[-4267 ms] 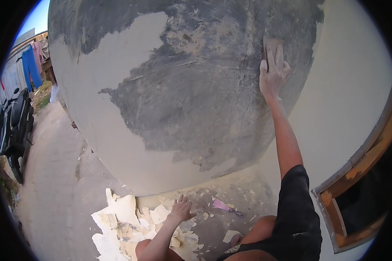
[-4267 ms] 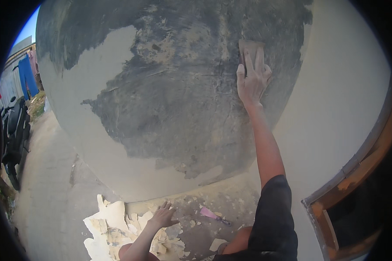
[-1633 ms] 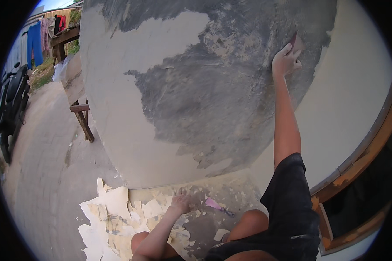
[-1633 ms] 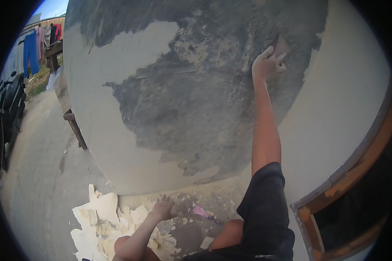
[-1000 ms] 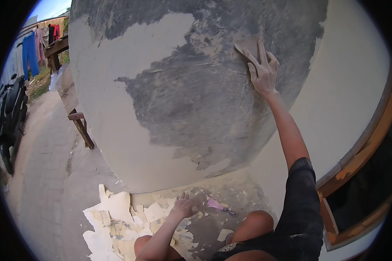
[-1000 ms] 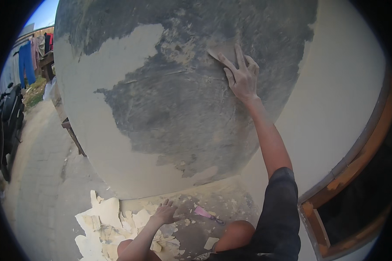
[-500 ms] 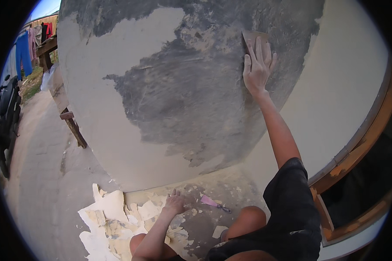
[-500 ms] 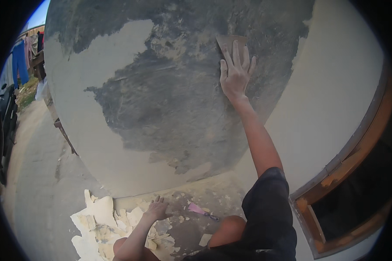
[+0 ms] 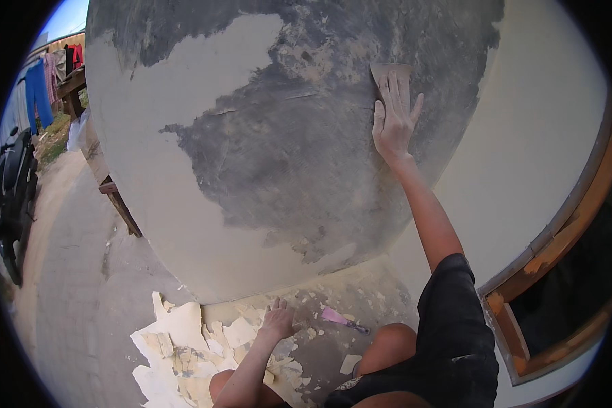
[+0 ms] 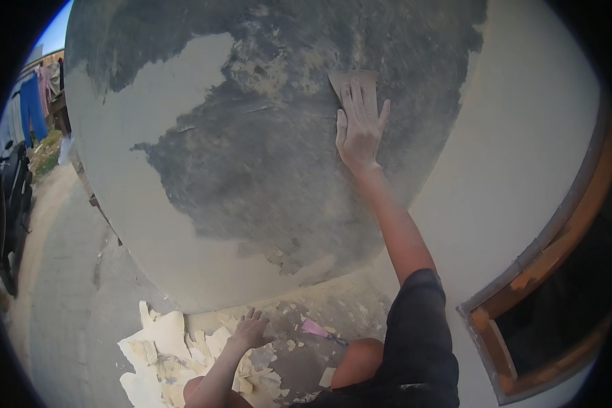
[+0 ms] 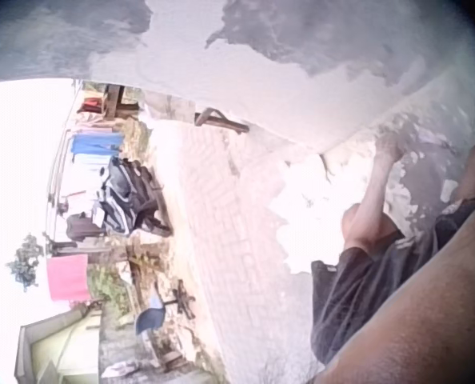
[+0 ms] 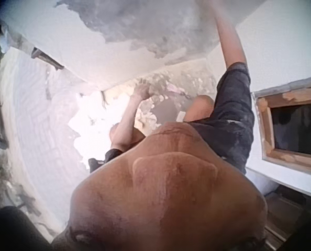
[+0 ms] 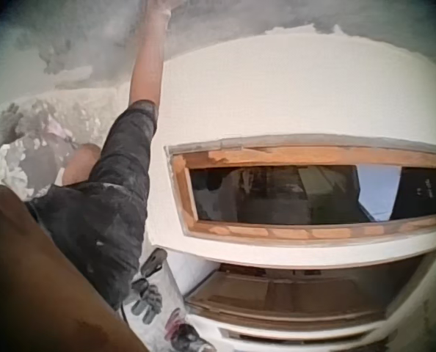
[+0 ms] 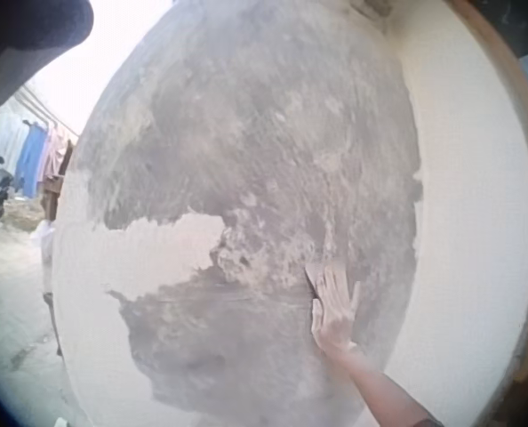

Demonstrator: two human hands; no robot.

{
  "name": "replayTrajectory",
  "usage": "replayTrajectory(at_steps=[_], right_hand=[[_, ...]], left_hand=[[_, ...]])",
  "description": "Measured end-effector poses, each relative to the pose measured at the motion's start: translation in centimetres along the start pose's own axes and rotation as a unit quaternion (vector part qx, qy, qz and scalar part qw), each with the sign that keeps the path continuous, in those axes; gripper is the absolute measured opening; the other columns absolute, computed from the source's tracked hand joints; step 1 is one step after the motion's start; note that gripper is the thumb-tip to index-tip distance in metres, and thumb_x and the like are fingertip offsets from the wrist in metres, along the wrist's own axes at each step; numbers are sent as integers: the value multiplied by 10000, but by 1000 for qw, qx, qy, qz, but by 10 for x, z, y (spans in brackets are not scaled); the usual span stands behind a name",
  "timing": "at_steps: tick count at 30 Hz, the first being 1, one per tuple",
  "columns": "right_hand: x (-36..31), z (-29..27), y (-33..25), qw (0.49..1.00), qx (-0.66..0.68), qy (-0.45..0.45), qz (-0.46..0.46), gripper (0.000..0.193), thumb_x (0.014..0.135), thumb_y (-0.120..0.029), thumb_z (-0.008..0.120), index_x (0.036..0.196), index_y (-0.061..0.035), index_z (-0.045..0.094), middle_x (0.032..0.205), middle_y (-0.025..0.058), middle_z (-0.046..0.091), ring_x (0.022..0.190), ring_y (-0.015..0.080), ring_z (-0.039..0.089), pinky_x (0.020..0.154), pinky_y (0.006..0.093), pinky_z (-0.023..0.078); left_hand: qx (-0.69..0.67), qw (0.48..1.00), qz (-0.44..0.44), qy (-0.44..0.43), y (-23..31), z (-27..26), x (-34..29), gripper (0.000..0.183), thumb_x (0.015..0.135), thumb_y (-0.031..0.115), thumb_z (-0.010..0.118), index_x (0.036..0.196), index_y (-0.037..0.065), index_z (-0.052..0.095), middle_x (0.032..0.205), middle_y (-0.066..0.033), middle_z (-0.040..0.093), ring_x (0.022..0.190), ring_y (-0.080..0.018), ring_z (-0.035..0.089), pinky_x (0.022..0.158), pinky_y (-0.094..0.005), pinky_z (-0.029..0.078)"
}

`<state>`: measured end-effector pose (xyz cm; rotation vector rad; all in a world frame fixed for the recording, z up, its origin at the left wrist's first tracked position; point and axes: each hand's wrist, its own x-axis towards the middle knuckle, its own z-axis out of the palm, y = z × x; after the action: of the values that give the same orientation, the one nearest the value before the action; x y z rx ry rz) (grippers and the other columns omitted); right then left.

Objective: The person sands a wall by hand using a piece of sandpaper.

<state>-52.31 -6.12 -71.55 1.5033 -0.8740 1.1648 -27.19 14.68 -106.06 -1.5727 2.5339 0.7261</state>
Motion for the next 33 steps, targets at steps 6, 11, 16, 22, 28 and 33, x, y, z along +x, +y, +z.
replayTrajectory(at_steps=[6,11,16,22,28,33], right_hand=[[51,14,-2,998,48,40,7,469,980,-223,494,1435,-117,469,1490,98,439,1405,280,365,1165,564,126],[-20,8,-3,998,61,-32,-2,496,986,-243,489,1454,-88,428,1522,128,378,1419,293,329,1168,547,149],[104,15,10,992,109,59,-8,506,1011,-246,434,1473,-49,373,1548,158,306,1449,345,227,1180,469,175],[-33,3,4,995,99,-31,-6,504,1023,-237,398,1492,-61,341,1549,198,283,1436,388,237,1173,495,175],[53,-11,38,995,81,-28,59,495,985,-223,478,1436,-26,425,1522,187,344,1418,350,302,1169,531,170],[-6,-13,34,998,27,-57,10,492,1024,-258,391,1490,-101,359,1545,114,336,1423,291,310,1178,524,117]], left_hand=[[-8,1000,10,-27,-4,13,6,650,805,490,706,1306,110,544,1438,-171,402,1423,-384,249,1133,-557,278],[-13,1000,-4,-3,-5,10,8,662,805,497,703,1328,127,536,1447,-168,392,1423,-382,248,1140,-558,271],[-15,999,4,-44,-4,16,14,663,805,485,709,1328,116,534,1454,-169,386,1423,-384,248,1142,-551,271],[-17,1000,-6,-4,-7,4,11,674,807,507,698,1314,95,535,1453,-177,387,1424,-385,246,1141,-542,281],[-18,998,20,-63,2,12,14,701,793,496,719,1344,110,524,1493,-201,351,1434,-389,239,1145,-550,270],[10,999,-12,-34,-7,12,11,690,808,512,695,1344,113,523,1478,-186,364,1434,-387,231,1132,-566,283]])
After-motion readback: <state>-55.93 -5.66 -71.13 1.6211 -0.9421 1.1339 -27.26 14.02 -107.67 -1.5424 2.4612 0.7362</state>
